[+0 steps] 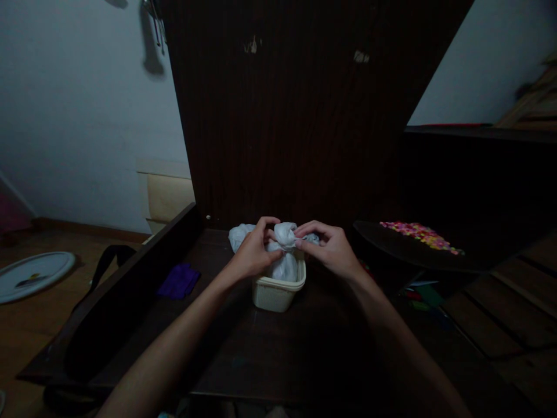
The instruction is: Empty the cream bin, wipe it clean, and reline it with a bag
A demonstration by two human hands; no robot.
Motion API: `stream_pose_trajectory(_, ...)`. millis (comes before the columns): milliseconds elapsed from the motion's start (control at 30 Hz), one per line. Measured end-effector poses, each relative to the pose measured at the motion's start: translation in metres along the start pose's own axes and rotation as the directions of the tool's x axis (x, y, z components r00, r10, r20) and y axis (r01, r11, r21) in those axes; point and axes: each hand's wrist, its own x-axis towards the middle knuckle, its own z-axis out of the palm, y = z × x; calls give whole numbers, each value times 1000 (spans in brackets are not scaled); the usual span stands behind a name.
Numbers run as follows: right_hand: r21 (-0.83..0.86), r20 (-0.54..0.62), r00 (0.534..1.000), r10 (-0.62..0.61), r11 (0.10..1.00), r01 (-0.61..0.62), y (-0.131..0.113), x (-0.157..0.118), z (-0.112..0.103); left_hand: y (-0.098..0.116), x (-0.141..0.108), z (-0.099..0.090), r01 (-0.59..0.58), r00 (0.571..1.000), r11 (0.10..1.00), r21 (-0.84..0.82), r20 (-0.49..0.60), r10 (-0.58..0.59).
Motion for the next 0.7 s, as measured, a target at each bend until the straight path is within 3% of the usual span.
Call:
stream_pose_trajectory(300,-143,26,999,-18,990,22,-7,1,-14,-2,-2,-1,-7,1000,994,110,-29,11)
stream_pose_trajectory(700,-230,37,999,-20,973,28,-17,6,-35,5,-1,-4,-62,998,926,372,45,49)
